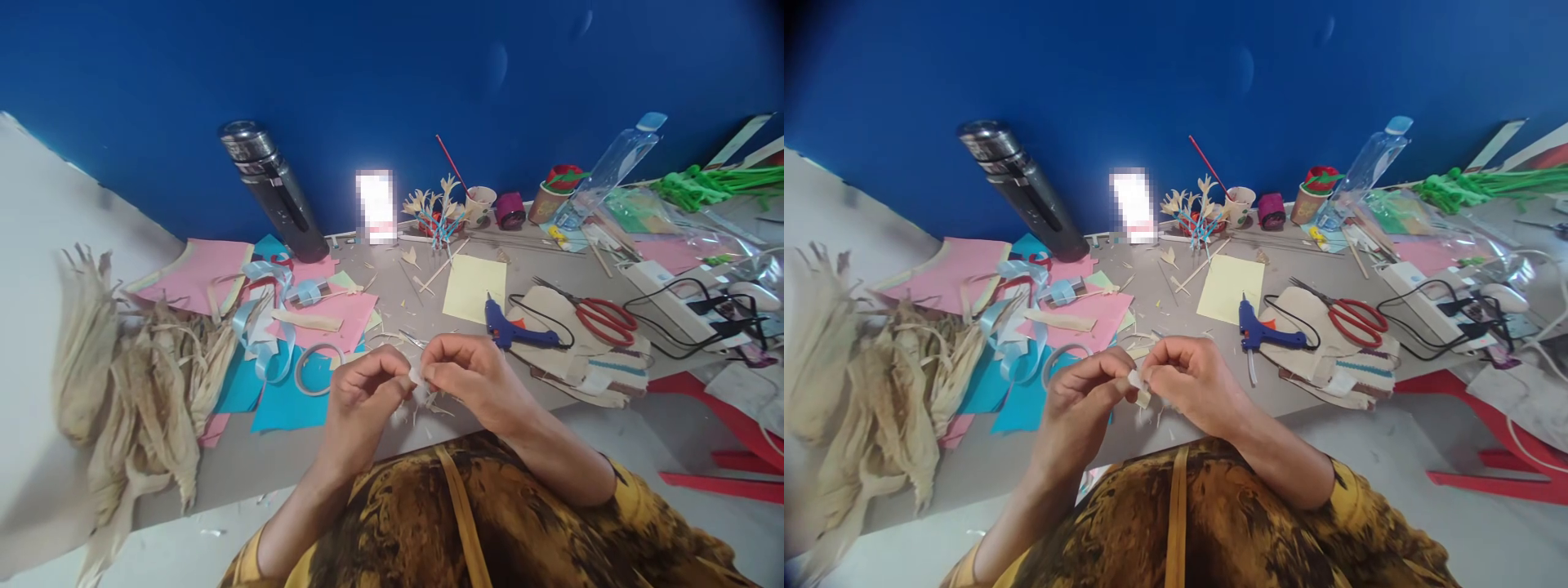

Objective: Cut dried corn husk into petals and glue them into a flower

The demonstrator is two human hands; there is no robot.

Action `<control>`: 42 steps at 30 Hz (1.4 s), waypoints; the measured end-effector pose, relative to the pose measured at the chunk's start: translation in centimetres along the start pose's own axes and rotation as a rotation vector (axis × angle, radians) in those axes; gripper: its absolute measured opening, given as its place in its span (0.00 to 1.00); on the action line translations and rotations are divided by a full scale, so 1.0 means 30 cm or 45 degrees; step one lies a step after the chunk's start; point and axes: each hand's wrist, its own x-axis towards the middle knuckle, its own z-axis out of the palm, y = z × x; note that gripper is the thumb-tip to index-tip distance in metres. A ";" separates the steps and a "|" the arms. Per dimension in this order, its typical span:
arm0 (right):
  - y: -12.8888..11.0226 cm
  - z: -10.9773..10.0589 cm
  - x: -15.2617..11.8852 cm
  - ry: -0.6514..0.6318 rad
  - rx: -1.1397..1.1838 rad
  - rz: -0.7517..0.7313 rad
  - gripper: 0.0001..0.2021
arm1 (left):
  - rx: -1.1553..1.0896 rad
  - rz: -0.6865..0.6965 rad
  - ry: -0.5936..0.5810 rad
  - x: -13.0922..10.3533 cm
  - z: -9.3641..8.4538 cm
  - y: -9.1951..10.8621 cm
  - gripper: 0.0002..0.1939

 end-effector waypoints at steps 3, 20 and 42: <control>0.029 -0.003 0.003 0.002 0.148 0.033 0.05 | -0.034 -0.022 0.039 -0.005 -0.006 -0.012 0.09; 0.090 -0.019 -0.007 0.066 0.816 -0.005 0.10 | 0.667 0.117 0.068 0.034 -0.060 -0.055 0.04; 0.170 0.022 -0.026 0.127 0.371 -0.176 0.11 | -0.503 -0.172 0.133 0.002 0.035 -0.068 0.14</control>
